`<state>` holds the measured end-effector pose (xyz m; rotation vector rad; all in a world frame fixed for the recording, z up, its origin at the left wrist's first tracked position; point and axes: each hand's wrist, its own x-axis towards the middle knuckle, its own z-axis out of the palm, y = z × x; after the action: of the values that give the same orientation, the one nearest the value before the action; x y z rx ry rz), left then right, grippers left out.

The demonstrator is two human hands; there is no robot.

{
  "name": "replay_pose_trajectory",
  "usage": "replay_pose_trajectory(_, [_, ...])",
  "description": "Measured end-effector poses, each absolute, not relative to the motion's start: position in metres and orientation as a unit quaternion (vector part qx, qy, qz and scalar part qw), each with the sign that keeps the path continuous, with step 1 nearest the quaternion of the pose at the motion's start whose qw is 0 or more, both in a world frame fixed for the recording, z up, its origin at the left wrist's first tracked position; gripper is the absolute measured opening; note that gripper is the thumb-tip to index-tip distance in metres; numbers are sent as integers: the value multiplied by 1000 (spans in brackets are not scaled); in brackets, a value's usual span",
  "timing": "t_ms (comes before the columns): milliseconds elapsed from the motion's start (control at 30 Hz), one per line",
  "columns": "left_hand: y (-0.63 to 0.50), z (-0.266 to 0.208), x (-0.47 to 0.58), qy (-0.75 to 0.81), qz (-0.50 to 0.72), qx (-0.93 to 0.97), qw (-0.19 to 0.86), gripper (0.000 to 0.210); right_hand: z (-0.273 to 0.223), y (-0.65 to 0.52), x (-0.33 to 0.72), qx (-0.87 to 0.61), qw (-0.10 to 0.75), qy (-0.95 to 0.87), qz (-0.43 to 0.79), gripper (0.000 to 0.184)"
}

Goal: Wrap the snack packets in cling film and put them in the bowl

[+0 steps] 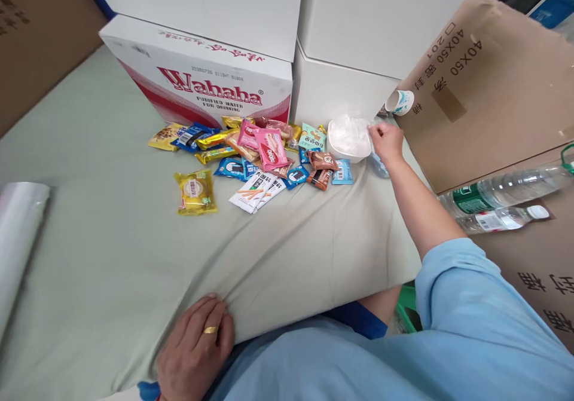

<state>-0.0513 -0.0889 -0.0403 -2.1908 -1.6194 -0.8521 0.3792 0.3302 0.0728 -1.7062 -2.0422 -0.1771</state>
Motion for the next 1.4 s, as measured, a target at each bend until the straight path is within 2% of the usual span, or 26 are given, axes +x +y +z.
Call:
replay_pose_trajectory(67, [-89,-40,-50,-561,-297,-761,138,27,70,336,356,-610,204,-764,-43,30])
replay_pose_trajectory(167, [-90,-40,-49,-565,-299,-758,130,26,70,344,329,-633,114,-765,3,33])
replay_pose_trajectory(200, [-91,-40,-50,-566,-300,-757,128,25,72,345,324,-647,109,-755,9,31])
replay_pose_trajectory(267, [-93,-41,-51,-566,-312,-754,117,24,80,342,317,-662,173,-730,1,25])
replay_pose_trajectory(367, [-97,-41,-51,-576,-372,-726,57,20,94,310,306,-630,346,-695,21,19])
replay_pose_trajectory(433, [-98,-38,-47,-610,-428,-666,-37,14,96,265,293,-588,416,-684,114,16])
replay_pose_trajectory(500, [-92,-31,-36,-640,-476,-572,-193,10,87,205,272,-543,433,-679,239,20])
replay_pose_trajectory(600, [-72,-13,-10,-595,-514,-383,-485,40,62,110,233,-515,383,-674,366,19])
replay_pose_trajectory(667, [-54,-3,7,-529,-526,-275,-607,66,46,60,210,-509,355,-652,435,17])
replay_pose_trajectory(700, [-45,0,13,-501,-529,-239,-641,72,40,43,202,-506,347,-631,474,18])
replay_pose_trajectory(733, [-36,2,17,-488,-535,-210,-656,71,35,30,196,-503,352,-598,515,21])
replay_pose_trajectory(867, [-21,-3,13,-513,-538,-174,-646,46,27,19,197,-507,411,-391,650,33])
replay_pose_trajectory(1000, [-27,-1,9,-551,-542,-224,-594,38,30,26,216,-489,427,-265,713,39])
replay_pose_trajectory(1067, [-33,7,16,-557,-551,-277,-556,41,32,25,217,-488,432,-260,712,39])
replay_pose_trajectory(1200, [-39,21,36,-547,-554,-341,-526,63,36,12,203,-498,427,-359,665,34])
replay_pose_trajectory(1300, [-35,19,40,-533,-562,-302,-556,46,38,4,195,-493,397,-436,640,32])
replay_pose_trajectory(1400, [-31,11,30,-540,-598,-225,-549,45,40,4,201,-495,413,-421,638,31])
